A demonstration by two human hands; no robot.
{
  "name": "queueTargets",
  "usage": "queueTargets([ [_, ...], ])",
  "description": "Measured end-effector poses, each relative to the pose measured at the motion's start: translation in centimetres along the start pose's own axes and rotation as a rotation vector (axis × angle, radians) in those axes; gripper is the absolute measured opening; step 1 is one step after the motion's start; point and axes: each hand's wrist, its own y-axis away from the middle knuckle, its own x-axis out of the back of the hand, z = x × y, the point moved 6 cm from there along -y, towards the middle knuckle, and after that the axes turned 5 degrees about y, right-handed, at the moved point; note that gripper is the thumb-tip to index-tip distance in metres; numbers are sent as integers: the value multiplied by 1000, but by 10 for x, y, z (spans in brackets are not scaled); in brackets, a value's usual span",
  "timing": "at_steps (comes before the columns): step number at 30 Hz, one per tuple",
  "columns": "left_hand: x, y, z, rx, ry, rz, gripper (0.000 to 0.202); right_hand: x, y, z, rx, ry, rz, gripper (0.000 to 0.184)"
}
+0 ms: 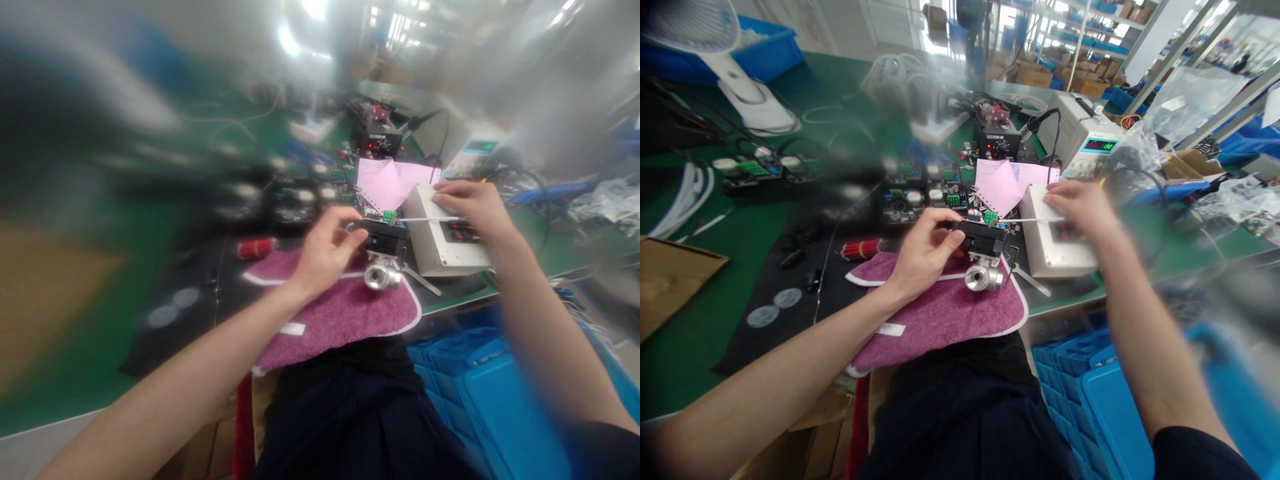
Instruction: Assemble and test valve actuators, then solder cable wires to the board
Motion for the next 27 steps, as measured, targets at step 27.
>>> queueTargets([
  [27, 1, 0, -3, -21, 29, -19, 27, 2, -6, 20, -38, 20, 90, 54],
])
